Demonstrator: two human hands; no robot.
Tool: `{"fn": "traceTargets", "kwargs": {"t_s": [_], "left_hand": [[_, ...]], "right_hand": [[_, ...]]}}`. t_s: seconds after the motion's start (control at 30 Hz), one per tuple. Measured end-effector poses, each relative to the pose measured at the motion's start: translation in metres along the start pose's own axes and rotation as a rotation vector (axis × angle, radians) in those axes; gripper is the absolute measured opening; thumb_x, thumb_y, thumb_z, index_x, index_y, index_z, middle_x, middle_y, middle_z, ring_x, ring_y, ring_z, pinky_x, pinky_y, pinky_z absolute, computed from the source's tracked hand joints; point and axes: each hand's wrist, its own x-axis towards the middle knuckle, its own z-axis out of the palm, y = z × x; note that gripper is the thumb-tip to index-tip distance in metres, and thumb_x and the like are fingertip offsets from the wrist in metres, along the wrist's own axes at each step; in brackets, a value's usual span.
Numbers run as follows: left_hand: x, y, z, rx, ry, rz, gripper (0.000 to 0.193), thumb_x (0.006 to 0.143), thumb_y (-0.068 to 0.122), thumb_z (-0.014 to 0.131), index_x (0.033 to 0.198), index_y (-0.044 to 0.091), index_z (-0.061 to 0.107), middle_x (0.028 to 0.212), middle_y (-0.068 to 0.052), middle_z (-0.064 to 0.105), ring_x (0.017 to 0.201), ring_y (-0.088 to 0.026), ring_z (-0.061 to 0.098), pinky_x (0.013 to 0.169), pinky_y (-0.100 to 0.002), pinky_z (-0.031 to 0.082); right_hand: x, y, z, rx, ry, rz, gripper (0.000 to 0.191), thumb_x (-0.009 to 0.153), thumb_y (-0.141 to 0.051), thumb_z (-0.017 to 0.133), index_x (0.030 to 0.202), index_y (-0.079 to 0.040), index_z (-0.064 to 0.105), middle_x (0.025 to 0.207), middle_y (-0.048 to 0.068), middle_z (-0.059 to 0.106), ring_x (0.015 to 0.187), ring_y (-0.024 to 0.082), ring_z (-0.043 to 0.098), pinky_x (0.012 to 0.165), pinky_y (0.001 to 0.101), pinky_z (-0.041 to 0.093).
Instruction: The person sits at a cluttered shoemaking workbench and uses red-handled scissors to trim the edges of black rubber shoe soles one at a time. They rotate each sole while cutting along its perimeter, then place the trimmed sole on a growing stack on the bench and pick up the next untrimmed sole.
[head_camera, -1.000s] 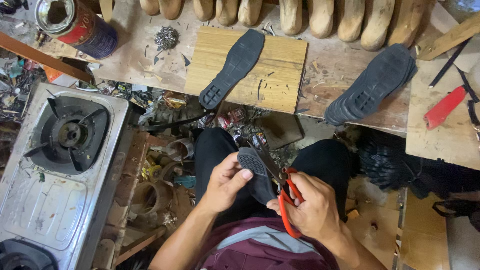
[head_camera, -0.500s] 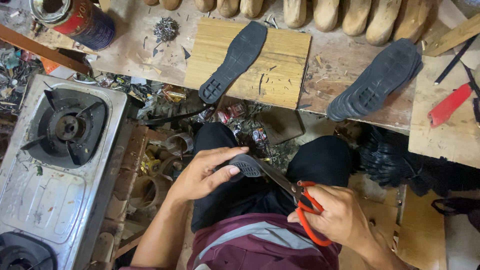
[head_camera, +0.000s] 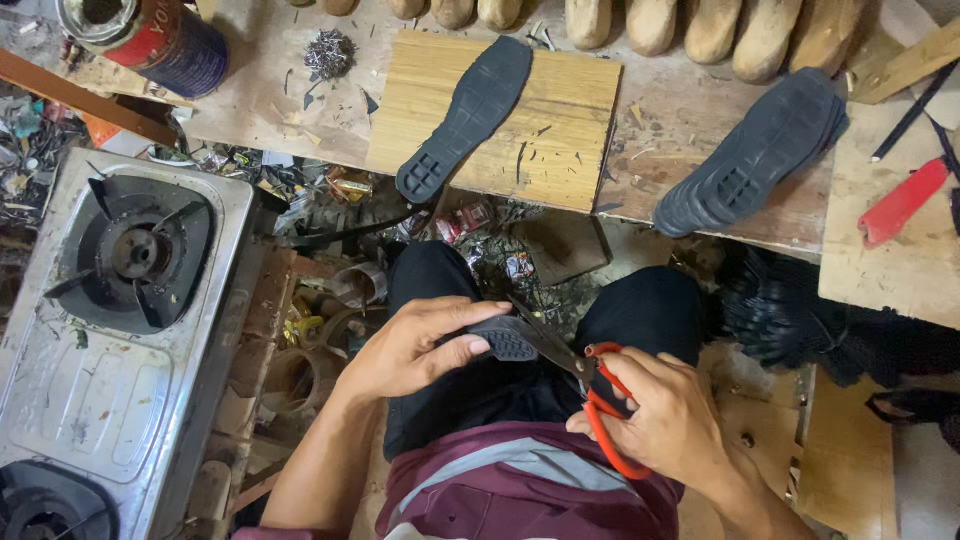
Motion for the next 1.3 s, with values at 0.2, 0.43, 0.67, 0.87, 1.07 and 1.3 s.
{"fn": "traceTargets", "kwargs": {"t_s": [0.2, 0.43, 0.67, 0.87, 1.07, 1.3], "left_hand": [[0.007, 0.011, -0.006, 0.177, -0.040, 0.053, 0.041, 0.099, 0.019, 0.067, 0.137, 0.005, 0.065, 0.087, -0.015, 0.064, 0.076, -0.029, 0.064, 0.070, -0.039, 0.051], [0.016, 0.025, -0.018, 0.416, -0.052, 0.134, 0.038, 0.088, 0.016, 0.077, 0.124, 0.006, 0.069, 0.080, -0.012, 0.064, 0.076, -0.033, 0.062, 0.068, -0.044, 0.050], [0.017, 0.002, -0.012, 0.315, -0.067, 0.086, 0.043, 0.090, 0.015, 0.075, 0.131, 0.007, 0.063, 0.096, -0.013, 0.070, 0.090, -0.032, 0.067, 0.078, -0.042, 0.053], [0.014, -0.050, 0.024, -0.520, 0.239, 0.007, 0.065, 0.089, 0.026, 0.083, 0.142, 0.004, 0.054, 0.123, -0.005, 0.058, 0.115, -0.022, 0.058, 0.102, -0.034, 0.047], [0.024, -0.086, 0.084, -1.107, 0.546, -0.066, 0.069, 0.091, 0.042, 0.079, 0.142, 0.001, 0.058, 0.096, -0.007, 0.054, 0.073, -0.012, 0.051, 0.060, -0.023, 0.042], [0.041, -0.092, 0.131, -0.820, 0.734, -0.254, 0.030, 0.104, 0.029, 0.063, 0.119, 0.007, 0.049, 0.103, 0.001, 0.055, 0.089, -0.008, 0.051, 0.077, -0.024, 0.046]], "right_hand": [[-0.001, -0.002, -0.009, 0.010, 0.002, 0.030, 0.054, 0.057, -0.037, 0.095, 0.093, -0.006, 0.071, 0.065, 0.007, 0.066, 0.052, 0.027, 0.062, 0.050, 0.0378, 0.049], [-0.007, 0.010, -0.020, -0.141, -0.164, 0.081, 0.051, 0.058, -0.042, 0.094, 0.086, -0.008, 0.071, 0.065, 0.010, 0.068, 0.054, 0.033, 0.067, 0.049, 0.0430, 0.050], [-0.017, 0.037, -0.020, -0.125, -0.113, 0.027, 0.043, 0.060, -0.039, 0.092, 0.082, -0.008, 0.070, 0.070, 0.009, 0.072, 0.058, 0.032, 0.069, 0.051, 0.0410, 0.052], [-0.022, 0.050, 0.000, 0.039, 0.012, 0.258, 0.036, 0.067, -0.030, 0.090, 0.083, -0.007, 0.069, 0.067, 0.008, 0.072, 0.057, 0.024, 0.072, 0.052, 0.0356, 0.054], [-0.022, 0.047, 0.024, 0.075, 0.018, 0.403, 0.035, 0.070, -0.028, 0.090, 0.083, -0.003, 0.068, 0.065, 0.011, 0.068, 0.051, 0.025, 0.066, 0.052, 0.0364, 0.052], [-0.021, 0.033, 0.051, 0.020, 0.102, 0.213, 0.040, 0.074, -0.036, 0.088, 0.079, -0.005, 0.063, 0.070, 0.011, 0.068, 0.060, 0.031, 0.068, 0.054, 0.0405, 0.051]]}}
